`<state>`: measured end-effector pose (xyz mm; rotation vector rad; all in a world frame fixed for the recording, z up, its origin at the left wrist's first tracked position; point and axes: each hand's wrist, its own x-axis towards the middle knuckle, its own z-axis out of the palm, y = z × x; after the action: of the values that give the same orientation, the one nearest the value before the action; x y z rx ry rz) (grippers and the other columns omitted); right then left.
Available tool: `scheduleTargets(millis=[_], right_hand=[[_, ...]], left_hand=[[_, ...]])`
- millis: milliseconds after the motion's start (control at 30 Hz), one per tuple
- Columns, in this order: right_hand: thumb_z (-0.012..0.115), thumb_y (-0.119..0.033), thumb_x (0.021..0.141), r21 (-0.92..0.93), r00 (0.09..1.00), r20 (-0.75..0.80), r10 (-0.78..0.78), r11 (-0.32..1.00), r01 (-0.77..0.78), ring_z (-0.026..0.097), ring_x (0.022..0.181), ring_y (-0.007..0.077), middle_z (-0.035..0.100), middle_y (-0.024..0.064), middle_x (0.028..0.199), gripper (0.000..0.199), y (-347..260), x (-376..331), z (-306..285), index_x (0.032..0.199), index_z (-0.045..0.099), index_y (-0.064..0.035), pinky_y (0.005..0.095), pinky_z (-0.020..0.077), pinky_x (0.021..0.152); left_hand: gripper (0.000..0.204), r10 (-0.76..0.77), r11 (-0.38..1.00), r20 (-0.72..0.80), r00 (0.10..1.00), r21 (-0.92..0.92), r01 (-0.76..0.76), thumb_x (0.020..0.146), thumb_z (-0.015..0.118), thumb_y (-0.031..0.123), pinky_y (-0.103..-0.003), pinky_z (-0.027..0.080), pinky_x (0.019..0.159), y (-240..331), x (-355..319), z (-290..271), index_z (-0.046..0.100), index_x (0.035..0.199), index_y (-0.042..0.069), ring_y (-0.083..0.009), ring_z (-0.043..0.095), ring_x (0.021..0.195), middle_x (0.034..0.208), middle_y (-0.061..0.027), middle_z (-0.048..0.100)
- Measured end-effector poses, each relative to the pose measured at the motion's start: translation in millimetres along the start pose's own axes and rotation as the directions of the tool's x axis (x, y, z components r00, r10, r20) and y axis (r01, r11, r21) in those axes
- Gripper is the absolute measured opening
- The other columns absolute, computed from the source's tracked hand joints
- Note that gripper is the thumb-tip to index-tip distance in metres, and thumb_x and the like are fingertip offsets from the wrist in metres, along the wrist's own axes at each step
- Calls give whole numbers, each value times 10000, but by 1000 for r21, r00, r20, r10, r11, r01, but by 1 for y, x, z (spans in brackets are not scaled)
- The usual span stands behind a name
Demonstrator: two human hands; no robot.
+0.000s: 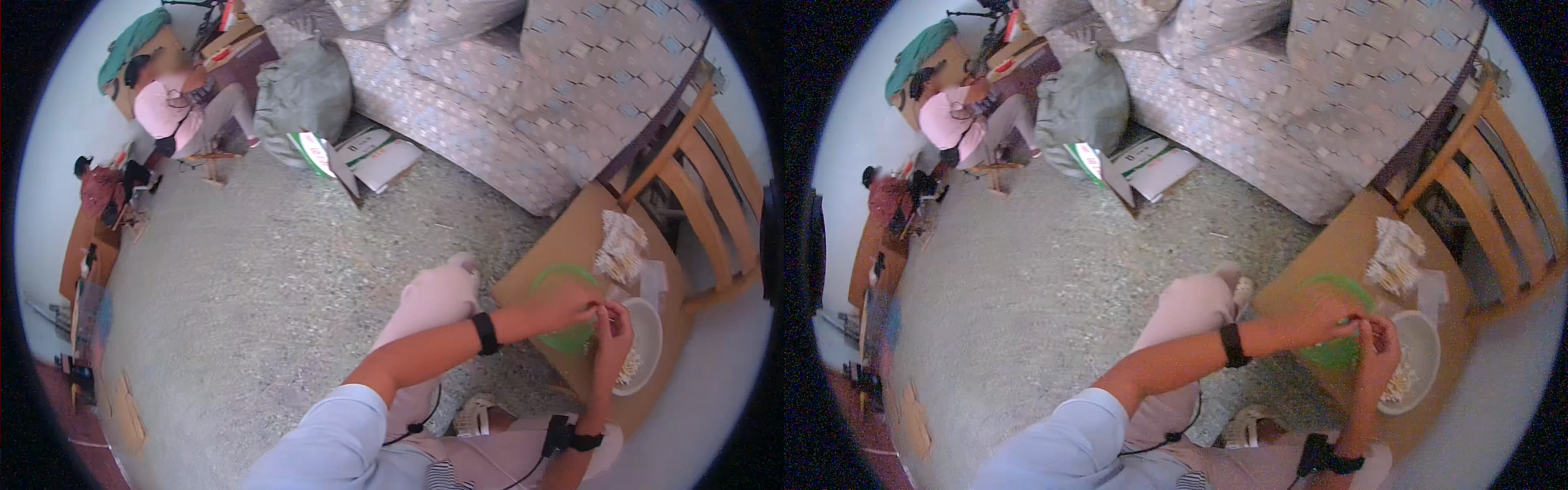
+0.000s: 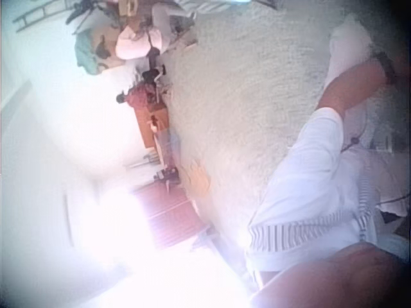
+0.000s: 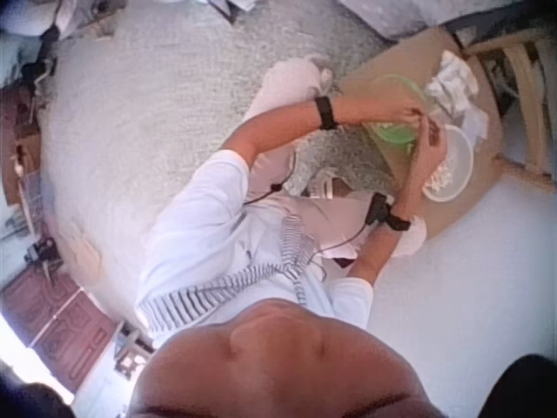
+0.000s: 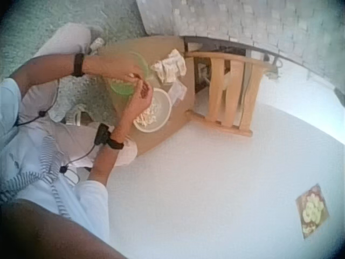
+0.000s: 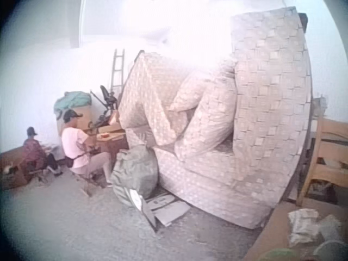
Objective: Packaging a count of cotton swabs into small plastic zip-lock bags at a workstation.
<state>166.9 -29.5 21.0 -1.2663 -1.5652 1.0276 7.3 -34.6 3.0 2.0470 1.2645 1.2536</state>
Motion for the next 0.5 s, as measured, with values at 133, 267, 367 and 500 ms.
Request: scheduleTargets(millis=[133,267,367,500], right_hand=[[628,-160,910,143,990,-20,139,981,-134,557,787,88,609,10,863,154,9,4,-6,971,614,-19,217,430,681],[615,-190,921,90,994,-26,108,990,-105,535,737,76,600,-10,831,173,14,2,-10,967,622,-23,200,403,609],[610,-207,924,47,989,-21,147,988,-146,531,728,75,600,-11,840,181,6,0,-10,969,629,-32,201,402,602],[612,-228,922,157,994,-57,96,984,-86,527,720,71,598,-11,851,195,4,-2,-13,989,627,-46,202,407,598]], left_hand=[[217,55,992,20,998,114,-57,829,634,267,-444,475,720,2,2,-13,637,887,58,-332,613,819,848,-141,636],[230,81,989,40,996,121,-85,832,636,278,-441,473,731,8,5,-14,623,895,58,-334,608,837,868,-132,629],[268,104,994,60,993,30,-106,844,637,309,-437,470,742,6,3,-15,603,923,55,-339,600,862,892,-135,617],[339,-30,995,-158,987,-97,14,856,642,341,-399,478,794,8,5,-6,592,1035,56,-319,607,917,958,-138,626]])
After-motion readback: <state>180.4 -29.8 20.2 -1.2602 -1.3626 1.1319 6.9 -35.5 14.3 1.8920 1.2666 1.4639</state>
